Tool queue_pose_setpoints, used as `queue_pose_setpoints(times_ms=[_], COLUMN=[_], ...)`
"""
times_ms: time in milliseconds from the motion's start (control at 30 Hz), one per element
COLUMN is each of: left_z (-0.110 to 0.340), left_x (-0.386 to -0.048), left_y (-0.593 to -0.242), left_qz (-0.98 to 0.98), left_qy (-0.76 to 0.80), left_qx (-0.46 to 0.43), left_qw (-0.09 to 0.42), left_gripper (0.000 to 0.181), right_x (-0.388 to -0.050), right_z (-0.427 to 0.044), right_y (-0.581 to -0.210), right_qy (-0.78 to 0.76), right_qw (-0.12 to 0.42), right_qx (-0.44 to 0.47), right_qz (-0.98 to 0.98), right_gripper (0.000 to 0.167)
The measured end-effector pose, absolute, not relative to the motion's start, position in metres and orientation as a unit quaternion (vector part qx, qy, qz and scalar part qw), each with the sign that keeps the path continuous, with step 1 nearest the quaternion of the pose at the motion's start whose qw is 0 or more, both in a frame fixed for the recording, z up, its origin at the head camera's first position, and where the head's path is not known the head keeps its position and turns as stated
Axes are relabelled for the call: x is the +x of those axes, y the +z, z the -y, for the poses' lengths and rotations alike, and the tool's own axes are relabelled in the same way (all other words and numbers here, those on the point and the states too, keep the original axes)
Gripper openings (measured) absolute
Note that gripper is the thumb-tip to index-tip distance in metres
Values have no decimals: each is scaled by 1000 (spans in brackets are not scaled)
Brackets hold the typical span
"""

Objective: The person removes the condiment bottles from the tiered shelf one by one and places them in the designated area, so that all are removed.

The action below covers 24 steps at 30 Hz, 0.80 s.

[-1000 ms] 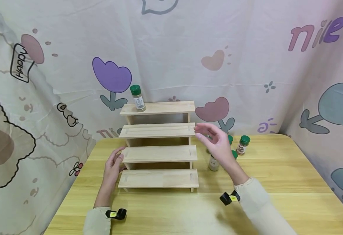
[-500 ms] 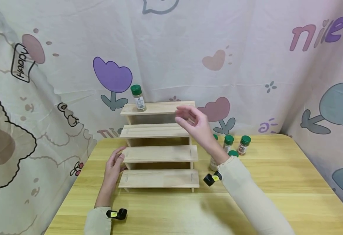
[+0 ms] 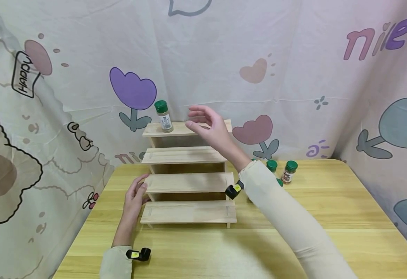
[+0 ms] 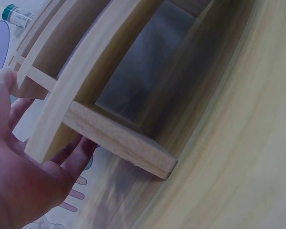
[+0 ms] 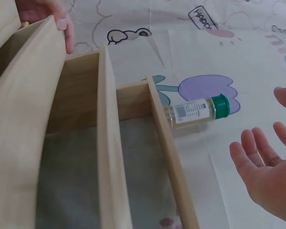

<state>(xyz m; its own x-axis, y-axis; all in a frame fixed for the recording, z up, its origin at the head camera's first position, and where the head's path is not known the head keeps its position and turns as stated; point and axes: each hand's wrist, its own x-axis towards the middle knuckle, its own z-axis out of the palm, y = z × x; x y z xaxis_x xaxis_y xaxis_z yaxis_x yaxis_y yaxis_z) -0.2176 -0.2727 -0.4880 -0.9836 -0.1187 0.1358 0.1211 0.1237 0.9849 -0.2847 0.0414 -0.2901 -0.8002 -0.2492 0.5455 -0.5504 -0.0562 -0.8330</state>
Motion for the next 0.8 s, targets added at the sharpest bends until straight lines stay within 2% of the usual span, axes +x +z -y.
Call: queue_pose_setpoints(times_ms=[433,800], left_z=[276,272], left_x=[-213,-214], left_y=[-487,-485], left_qz=[758,750], left_qy=[-646,-655], left_qx=[4,0], left_qw=[88,89], left_gripper=[46,45], right_x=[-318,-342], right_z=[-5,16], right_y=[-258,-258], right_qy=[653,634], right_qw=[102,53], right_qx=[295,260], right_qz=[690,726], right_gripper=[45,55])
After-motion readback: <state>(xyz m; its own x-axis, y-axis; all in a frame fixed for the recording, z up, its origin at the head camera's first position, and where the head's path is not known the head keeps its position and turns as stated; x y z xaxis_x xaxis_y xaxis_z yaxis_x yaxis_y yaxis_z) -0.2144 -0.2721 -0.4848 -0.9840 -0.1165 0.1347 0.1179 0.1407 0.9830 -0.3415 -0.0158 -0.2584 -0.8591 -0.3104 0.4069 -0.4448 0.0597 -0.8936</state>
